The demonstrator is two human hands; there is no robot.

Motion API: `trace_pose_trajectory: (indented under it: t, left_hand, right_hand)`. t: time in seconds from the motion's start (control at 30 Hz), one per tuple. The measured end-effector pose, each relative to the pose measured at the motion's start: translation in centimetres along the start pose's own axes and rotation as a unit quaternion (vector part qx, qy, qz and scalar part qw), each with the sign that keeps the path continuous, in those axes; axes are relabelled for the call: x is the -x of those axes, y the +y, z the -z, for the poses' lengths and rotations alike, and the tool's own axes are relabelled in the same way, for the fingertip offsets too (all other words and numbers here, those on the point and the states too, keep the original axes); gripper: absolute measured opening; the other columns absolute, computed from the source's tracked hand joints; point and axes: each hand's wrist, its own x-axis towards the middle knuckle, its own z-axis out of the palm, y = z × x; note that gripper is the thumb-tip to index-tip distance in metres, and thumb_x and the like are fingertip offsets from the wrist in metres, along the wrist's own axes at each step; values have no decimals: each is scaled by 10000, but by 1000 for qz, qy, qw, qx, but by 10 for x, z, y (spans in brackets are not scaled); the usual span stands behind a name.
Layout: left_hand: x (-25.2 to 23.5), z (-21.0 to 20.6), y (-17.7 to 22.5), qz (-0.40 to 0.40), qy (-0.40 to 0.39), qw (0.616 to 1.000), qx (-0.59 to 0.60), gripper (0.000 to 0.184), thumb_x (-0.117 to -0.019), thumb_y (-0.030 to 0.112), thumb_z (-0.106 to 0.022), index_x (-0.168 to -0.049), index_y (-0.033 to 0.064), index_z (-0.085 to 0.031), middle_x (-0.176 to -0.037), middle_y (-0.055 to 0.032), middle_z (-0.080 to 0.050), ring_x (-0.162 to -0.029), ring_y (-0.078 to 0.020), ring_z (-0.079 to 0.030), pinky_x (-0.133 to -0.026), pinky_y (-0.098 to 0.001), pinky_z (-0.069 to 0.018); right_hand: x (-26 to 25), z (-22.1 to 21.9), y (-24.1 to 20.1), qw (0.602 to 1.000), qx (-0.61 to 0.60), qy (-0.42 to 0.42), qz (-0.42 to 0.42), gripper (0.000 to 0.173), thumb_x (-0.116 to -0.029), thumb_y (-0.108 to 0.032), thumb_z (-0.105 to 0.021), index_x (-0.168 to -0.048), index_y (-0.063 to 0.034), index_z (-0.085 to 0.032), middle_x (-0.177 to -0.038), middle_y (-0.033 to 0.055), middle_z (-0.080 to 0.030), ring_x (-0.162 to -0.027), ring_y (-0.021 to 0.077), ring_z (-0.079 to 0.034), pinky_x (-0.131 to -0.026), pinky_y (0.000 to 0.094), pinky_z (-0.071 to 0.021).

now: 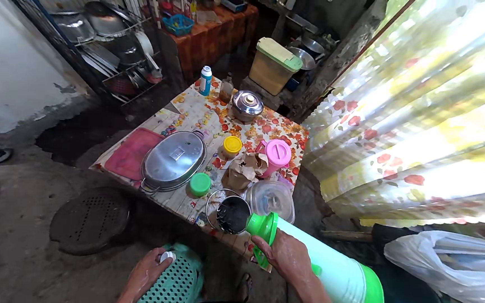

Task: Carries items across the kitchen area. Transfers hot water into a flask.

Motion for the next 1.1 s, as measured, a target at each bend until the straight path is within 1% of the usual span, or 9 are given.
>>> trace_pose_trajectory:
  t: [0.2,0.3,0.4,0.53,0.7,0.87,0.93,1.0,1.1]
  left_hand:
    - [0,-4,2,-7,2,1000,6,518,-934,387,-750,-1303,39,-645,-1146,-186,-703,-1051,-333,-681,-964,-561,-517]
    - [-2,-6,1,-12,3,1000,5,502,-936,397,-745,-1290,53,-655,-1124,-173,-707,-1028,-321,-686,-947,-559,-524]
    - [-2,-6,2,-11,2,1000,4,507,-935,394,-747,-1297,54,-651,-1137,-175,-705,-1042,-324,-684,-954,-561,-520]
    - [0,-6,0,-12,4,1000,4,523,-936,402,-743,-1304,44,-647,-1147,-181,-701,-1054,-329,-679,-963,-555,-517]
    - [3,-9,-4,-11,8,1000,10,519,-941,413,-733,-1304,52,-647,-1146,-173,-703,-1052,-313,-682,-967,-543,-519]
    - [9,-13,-6,2,17,1000,5,507,-941,423,-731,-1300,73,-656,-1131,-158,-710,-1053,-315,-680,-963,-565,-514]
    - [13,-15,-7,-2,22,1000,10,491,-942,379,-738,-1302,55,-654,-1142,-179,-704,-1059,-328,-677,-970,-566,-510]
    - [18,-19,-7,-11,28,999,18,487,-942,323,-740,-1323,37,-644,-1206,-212,-678,-1096,-357,-665,-991,-567,-507]
    - [28,-25,-12,-9,41,999,22,484,-944,322,-730,-1338,54,-642,-1243,-214,-661,-1125,-361,-655,-1003,-570,-501]
  right_hand:
    - [3,1,-4,999,25,12,16,983,-900,-879,-288,-1185,-15,-660,-1102,178,-724,-1046,336,-719,-834,521,-567]
    - [4,6,-8,999,41,5,20,965,-908,-868,-296,-1193,-18,-652,-1122,176,-719,-1061,332,-714,-843,517,-564]
    - [4,9,-11,998,61,10,24,967,-905,-870,-302,-1181,-12,-651,-1112,179,-719,-1051,332,-718,-831,509,-568]
    - [6,15,-17,996,79,-12,28,965,-912,-863,-304,-1217,-9,-635,-1153,184,-708,-1077,336,-708,-855,511,-565]
    - [6,16,-22,995,97,-15,36,958,-912,-857,-334,-1240,-6,-627,-1174,192,-702,-1089,344,-705,-868,519,-562]
    - [5,17,-25,991,122,-15,54,935,-925,-836,-352,-1244,1,-620,-1180,199,-693,-1084,352,-702,-864,520,-560]
    - [5,17,-26,989,133,-8,61,929,-926,-833,-359,-1239,1,-621,-1173,195,-695,-1071,349,-707,-856,517,-563]
    - [5,17,-26,988,137,-3,64,919,-927,-827,-370,-1236,0,-621,-1169,194,-696,-1067,346,-708,-853,512,-564]
    - [3,15,-24,986,146,2,75,906,-937,-814,-375,-1239,4,-619,-1172,201,-694,-1068,350,-707,-856,517,-561]
